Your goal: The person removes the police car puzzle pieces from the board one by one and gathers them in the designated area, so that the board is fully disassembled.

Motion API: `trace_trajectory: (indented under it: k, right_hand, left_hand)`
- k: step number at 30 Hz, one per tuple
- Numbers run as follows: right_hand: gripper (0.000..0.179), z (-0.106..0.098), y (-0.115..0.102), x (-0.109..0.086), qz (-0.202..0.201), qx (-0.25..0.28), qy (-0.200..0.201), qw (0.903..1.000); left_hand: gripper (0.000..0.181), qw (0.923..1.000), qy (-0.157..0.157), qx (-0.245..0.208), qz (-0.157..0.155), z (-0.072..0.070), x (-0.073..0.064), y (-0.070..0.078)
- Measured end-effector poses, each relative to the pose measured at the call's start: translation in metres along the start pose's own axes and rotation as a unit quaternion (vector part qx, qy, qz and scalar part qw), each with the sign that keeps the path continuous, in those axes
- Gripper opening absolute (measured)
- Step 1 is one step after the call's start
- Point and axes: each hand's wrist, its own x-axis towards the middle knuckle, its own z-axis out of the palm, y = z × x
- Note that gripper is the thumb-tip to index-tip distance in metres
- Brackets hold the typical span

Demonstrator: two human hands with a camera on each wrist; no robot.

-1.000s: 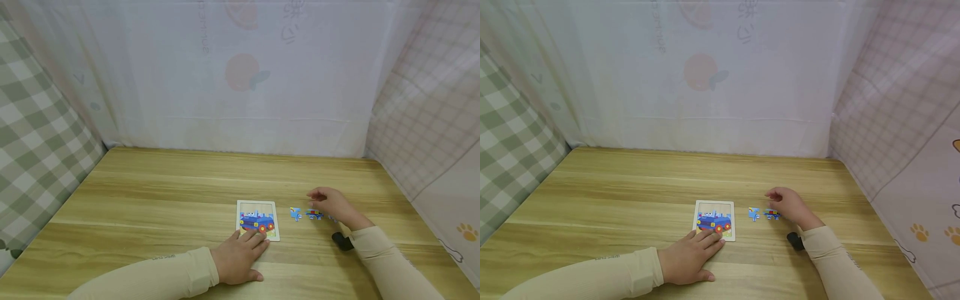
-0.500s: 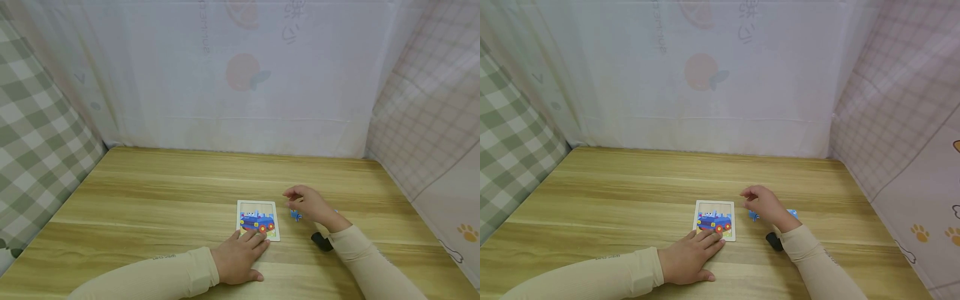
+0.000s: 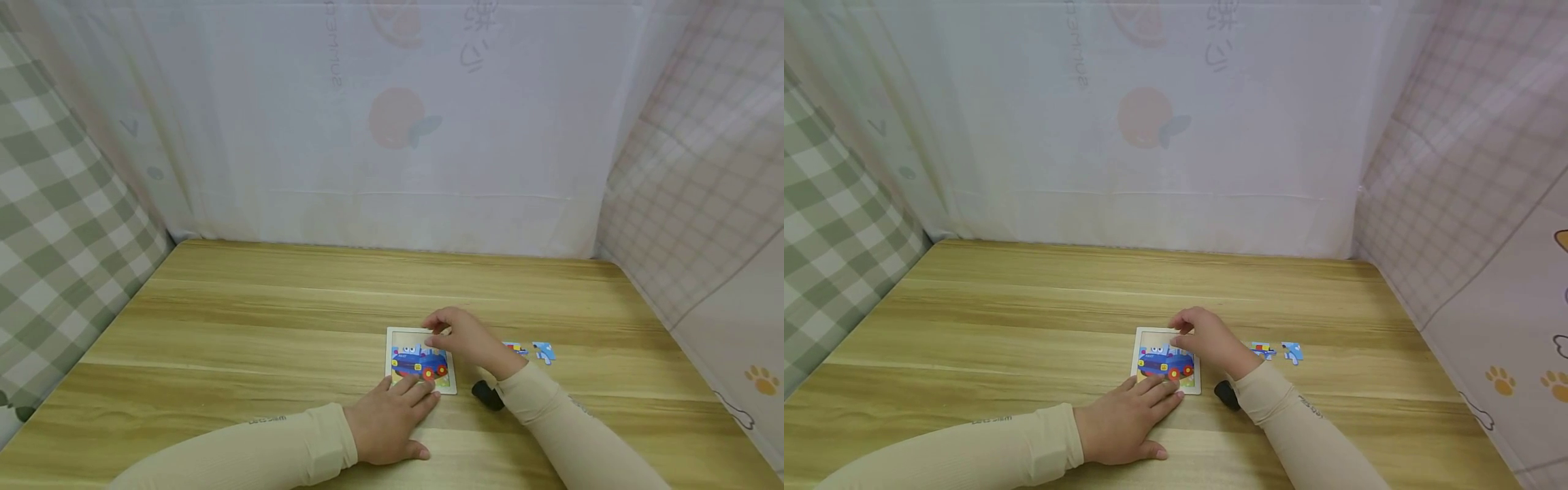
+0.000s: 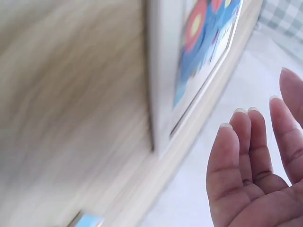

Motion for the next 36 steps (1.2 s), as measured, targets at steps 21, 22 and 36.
trace_trajectory:
  k: [21,22,36]
  right_hand:
    - [0.014,0.031,-0.023,0.022,0.012,-0.035,-0.073,0.9967]
    - [0.014,0.032,-0.024,0.022,0.014,-0.036,-0.076,0.9964]
    - [0.011,0.035,-0.029,0.028,0.032,-0.074,-0.095,0.9922]
  left_hand:
    - [0.075,1.0,0.0,-0.004,-0.001,0.001,0.0,-0.001]
    - [0.075,1.0,0.0,-0.002,0.0,0.001,0.0,-0.001]
    - [0.074,0.9999,-0.004,-0.009,0.005,0.001,-0.001,-0.001]
